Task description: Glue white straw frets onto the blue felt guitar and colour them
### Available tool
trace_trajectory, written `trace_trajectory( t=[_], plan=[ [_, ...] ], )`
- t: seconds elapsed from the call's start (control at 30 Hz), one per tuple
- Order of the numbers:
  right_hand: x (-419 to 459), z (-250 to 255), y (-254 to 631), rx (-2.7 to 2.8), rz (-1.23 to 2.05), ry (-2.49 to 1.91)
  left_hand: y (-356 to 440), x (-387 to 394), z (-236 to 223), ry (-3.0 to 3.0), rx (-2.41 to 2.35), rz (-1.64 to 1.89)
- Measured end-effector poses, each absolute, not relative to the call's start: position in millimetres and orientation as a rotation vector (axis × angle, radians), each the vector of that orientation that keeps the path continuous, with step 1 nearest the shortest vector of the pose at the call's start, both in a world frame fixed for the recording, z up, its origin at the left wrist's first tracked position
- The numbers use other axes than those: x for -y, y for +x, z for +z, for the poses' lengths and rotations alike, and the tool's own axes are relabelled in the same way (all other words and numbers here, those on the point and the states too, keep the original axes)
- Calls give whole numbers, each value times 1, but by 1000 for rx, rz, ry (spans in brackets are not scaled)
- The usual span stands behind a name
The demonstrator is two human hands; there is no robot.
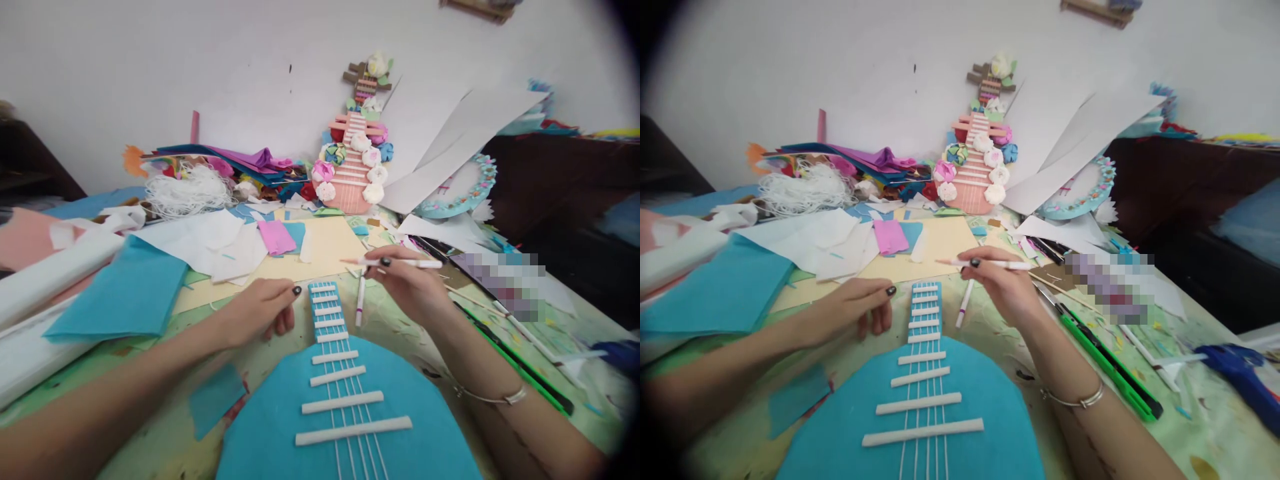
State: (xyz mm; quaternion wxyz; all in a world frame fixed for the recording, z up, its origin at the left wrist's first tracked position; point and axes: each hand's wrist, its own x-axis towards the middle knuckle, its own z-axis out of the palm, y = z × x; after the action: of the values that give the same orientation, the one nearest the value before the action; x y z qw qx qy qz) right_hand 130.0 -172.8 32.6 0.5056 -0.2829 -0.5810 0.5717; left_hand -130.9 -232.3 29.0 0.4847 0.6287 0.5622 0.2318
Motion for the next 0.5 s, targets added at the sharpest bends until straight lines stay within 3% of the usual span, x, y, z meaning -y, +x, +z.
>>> trace_trajectory(
  t=[0.5],
  plan=[
    [179,10,117,1471,1499,-716,-104,254,-1,1303,-814,646]
  ],
)
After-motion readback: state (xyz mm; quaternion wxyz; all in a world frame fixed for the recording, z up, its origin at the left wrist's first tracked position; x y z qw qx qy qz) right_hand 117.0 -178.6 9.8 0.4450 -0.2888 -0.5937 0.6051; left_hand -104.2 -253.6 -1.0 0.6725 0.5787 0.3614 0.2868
